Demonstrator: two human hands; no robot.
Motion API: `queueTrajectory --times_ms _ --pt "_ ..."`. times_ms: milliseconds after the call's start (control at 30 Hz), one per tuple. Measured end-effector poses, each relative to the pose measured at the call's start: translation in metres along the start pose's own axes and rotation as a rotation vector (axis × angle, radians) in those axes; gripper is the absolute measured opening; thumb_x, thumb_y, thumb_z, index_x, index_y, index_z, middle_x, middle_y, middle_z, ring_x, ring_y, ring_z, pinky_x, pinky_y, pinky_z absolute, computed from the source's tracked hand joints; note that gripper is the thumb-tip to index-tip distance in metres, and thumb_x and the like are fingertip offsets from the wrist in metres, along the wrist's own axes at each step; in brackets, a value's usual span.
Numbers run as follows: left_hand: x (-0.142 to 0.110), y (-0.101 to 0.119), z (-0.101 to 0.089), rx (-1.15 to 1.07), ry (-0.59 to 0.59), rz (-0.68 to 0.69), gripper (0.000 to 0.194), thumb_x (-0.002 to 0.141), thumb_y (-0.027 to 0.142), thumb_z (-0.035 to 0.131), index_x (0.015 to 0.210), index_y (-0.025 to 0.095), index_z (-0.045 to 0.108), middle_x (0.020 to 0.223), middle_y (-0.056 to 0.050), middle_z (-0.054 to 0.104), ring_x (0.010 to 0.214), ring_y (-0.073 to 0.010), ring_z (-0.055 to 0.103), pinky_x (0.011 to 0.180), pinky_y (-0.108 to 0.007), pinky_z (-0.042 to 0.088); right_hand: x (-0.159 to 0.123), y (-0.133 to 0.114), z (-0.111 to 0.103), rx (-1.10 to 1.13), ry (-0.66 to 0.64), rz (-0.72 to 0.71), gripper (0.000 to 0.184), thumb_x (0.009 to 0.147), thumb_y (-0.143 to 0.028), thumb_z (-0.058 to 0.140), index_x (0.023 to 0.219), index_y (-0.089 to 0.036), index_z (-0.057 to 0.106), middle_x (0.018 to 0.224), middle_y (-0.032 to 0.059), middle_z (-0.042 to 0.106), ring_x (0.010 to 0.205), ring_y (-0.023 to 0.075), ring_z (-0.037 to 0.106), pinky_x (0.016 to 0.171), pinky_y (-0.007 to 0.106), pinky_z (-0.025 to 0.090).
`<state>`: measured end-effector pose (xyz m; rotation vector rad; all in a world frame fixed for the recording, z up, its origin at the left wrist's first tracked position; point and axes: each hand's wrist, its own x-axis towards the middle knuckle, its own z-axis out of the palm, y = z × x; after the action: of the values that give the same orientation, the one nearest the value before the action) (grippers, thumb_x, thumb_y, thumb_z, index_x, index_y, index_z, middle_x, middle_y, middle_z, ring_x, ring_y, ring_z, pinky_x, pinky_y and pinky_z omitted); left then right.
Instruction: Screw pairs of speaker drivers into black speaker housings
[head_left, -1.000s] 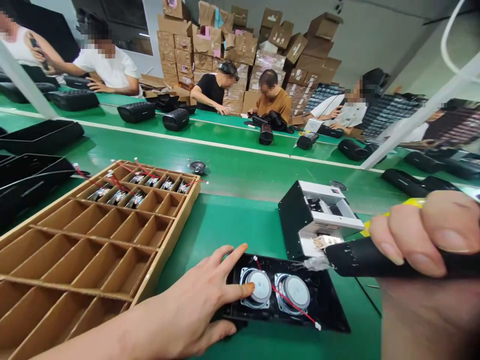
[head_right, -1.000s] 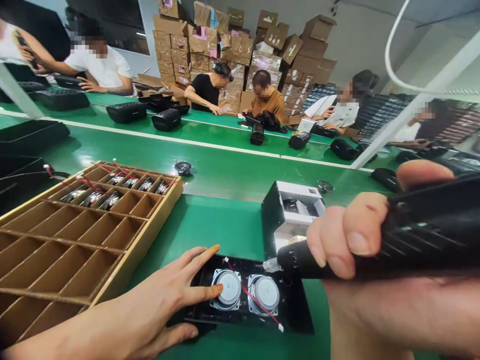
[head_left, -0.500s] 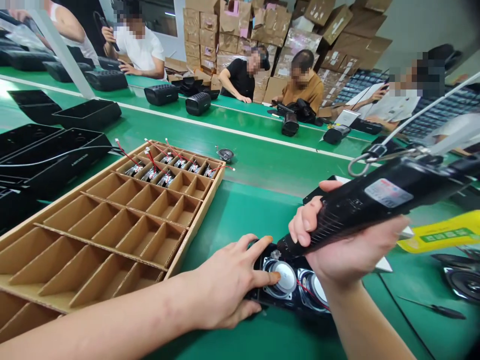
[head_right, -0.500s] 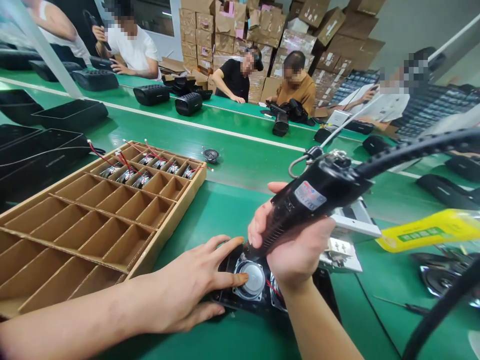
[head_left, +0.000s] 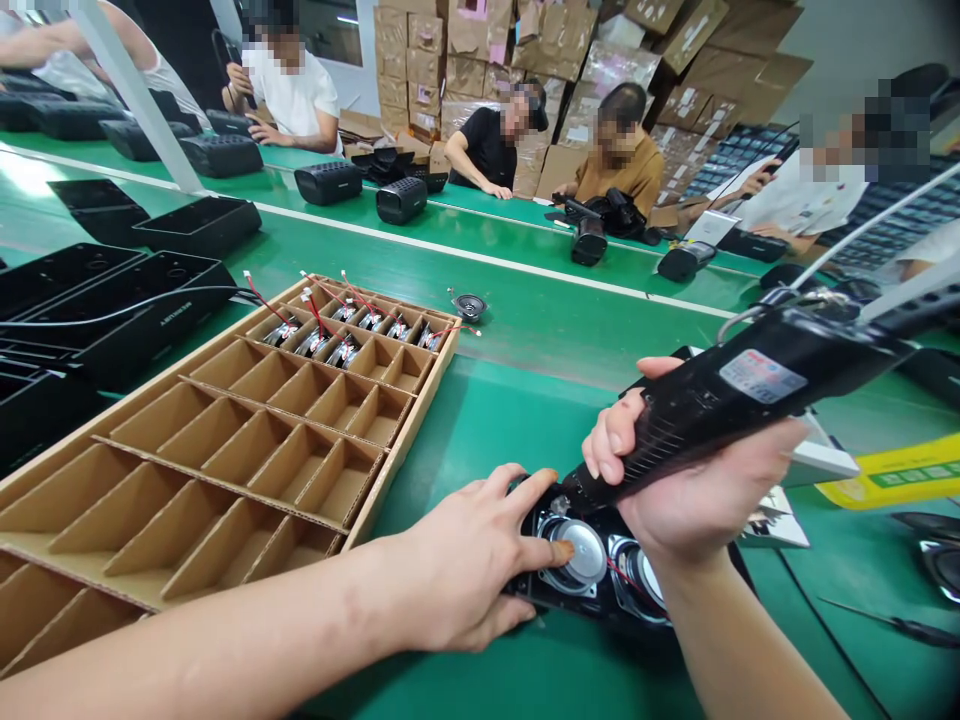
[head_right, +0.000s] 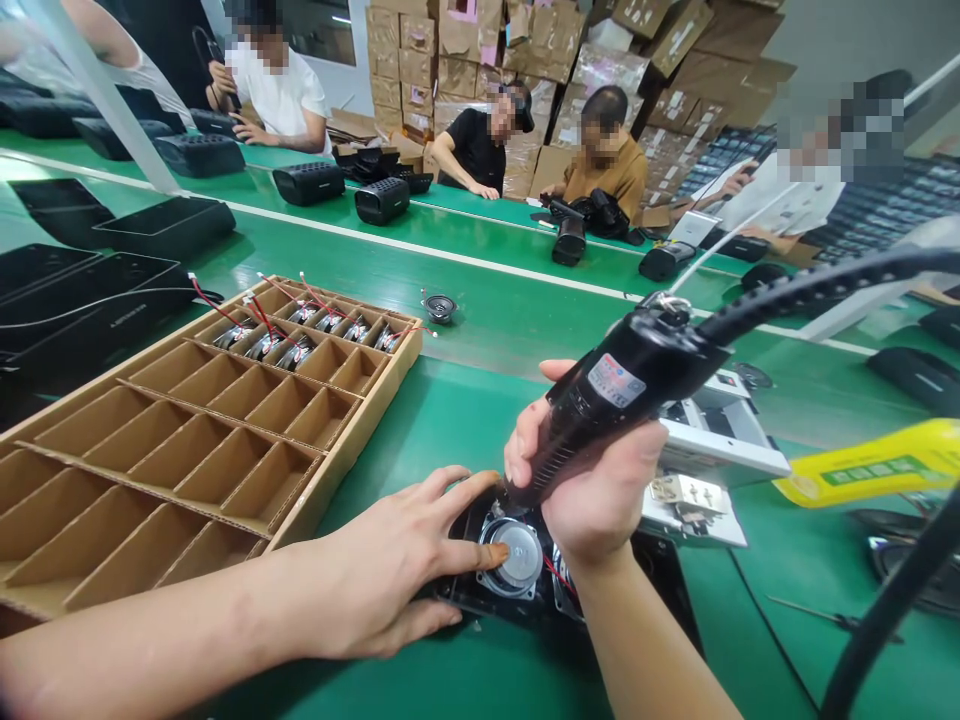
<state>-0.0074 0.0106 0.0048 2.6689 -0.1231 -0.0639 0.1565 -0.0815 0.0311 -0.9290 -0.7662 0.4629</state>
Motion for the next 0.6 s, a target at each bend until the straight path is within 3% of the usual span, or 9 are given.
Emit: queueTrajectory --times_ms 200,400,533,600 --pt "0.001 -0.001 0.001 0.000 -0.023 0.000 0.066 0.088 0.035 0.080 0.151 0.031 0.059 0.167 -0.018 0.029 0.146 -0.0458 0.039 0.120 -0.061 0.040 -0.004 0.005 -0.002 0.019 -0.065 0.036 0.065 0.080 -0.087 0.065 0.105 -0.027 0.070 0.062 -0.0047 0.059 0.040 0.0120 0.048 0.040 0.025 0.040" --pt "-0.002 -0.003 0.001 0.004 0.010 0.000 0.065 0.089 0.038 0.078 0.150 0.033 0.058 0.158 -0.017 0.039 0.139 -0.0435 0.045 0.117 -0.060 0.042 -0.007 0.018 -0.010 0.053 -0.129 0.100 0.070 0.077 -0.091 0.063 0.109 -0.028 0.067 0.065 -0.0037 0.060 0.041 0.0109 0.050 0.042 0.023 0.041" --pt "0.003 -0.016 0.025 0.085 0.102 0.052 0.062 0.088 0.051 0.079 0.146 0.042 0.058 0.157 -0.012 0.042 0.134 -0.0407 0.051 0.110 -0.059 0.049 -0.009 0.026 -0.015 0.083 -0.157 0.145 0.077 0.073 -0.093 0.065 0.111 -0.026 0.064 0.066 -0.0016 0.060 0.042 0.0126 0.051 0.043 0.025 0.043" --pt "0.012 -0.028 0.044 0.132 0.142 0.029 0.048 0.097 0.056 0.068 0.143 0.049 0.059 0.154 -0.007 0.049 0.134 -0.0388 0.053 0.105 -0.055 0.053 -0.013 0.029 -0.015 0.099 -0.158 0.170 0.079 0.071 -0.093 0.066 0.112 -0.025 0.064 0.067 -0.0001 0.061 0.043 0.0127 0.052 0.044 0.025 0.042"
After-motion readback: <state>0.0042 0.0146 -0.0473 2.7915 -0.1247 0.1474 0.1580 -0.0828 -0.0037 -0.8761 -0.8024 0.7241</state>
